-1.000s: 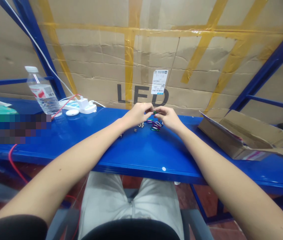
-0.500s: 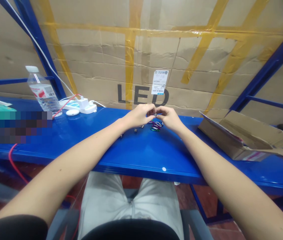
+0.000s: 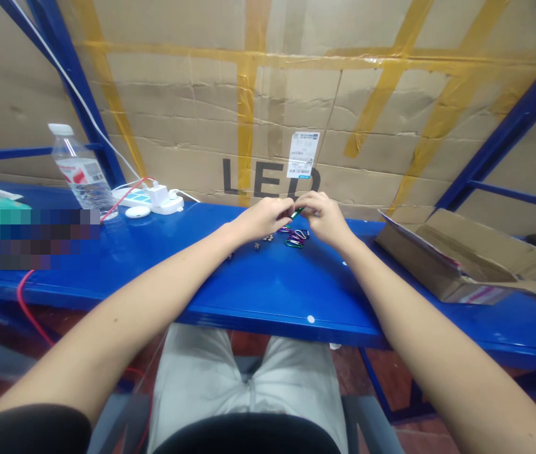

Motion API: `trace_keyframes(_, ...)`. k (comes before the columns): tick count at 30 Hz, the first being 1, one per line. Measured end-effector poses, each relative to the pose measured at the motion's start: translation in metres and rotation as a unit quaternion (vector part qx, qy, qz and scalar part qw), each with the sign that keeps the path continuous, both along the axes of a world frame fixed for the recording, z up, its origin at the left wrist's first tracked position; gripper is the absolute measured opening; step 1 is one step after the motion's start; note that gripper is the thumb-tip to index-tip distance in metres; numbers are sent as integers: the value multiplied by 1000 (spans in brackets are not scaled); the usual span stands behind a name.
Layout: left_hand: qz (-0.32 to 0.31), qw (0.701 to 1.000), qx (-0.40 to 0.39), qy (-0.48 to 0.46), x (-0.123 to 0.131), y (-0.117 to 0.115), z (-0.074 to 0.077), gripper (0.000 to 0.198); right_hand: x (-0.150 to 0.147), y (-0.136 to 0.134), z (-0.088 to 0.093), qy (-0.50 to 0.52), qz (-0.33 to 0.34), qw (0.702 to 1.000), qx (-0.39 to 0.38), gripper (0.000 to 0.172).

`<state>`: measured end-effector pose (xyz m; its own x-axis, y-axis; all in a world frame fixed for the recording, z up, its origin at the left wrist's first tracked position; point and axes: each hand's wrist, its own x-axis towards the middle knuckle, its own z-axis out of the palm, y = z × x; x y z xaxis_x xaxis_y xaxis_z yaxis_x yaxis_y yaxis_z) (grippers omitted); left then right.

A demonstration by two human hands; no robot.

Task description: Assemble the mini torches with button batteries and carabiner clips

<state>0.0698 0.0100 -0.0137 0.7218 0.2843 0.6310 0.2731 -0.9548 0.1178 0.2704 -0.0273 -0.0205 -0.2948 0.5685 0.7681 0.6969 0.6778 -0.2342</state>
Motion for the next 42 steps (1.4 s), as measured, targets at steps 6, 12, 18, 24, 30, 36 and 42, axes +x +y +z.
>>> trace_keyframes(6,3,1000,16,7,0,2,-1,6,0,-1,1,-3,8,1000,-2,41)
trace_keyframes(12,3,1000,12,6,0,1,0,6,2,-1,2,53,25,998,-38,43)
trace_keyframes(18,3,1000,18,1,-1,2,-1,6,5,2,2,58,38,996,-60,36)
trace_keyframes(24,-5,999,30,-17,-1,4,-2,3,5,9,-7,129,71,978,-145,20)
trace_keyframes(30,2,999,14,-36,0,2,-1,3,1,8,-8,185,84,955,-217,20)
trace_keyframes(36,19,998,-5,-60,1,1,-2,5,-1,5,-6,213,80,945,-236,21)
trace_keyframes(42,22,997,-5,-67,1,-1,-1,6,-1,6,-6,218,90,945,-226,19)
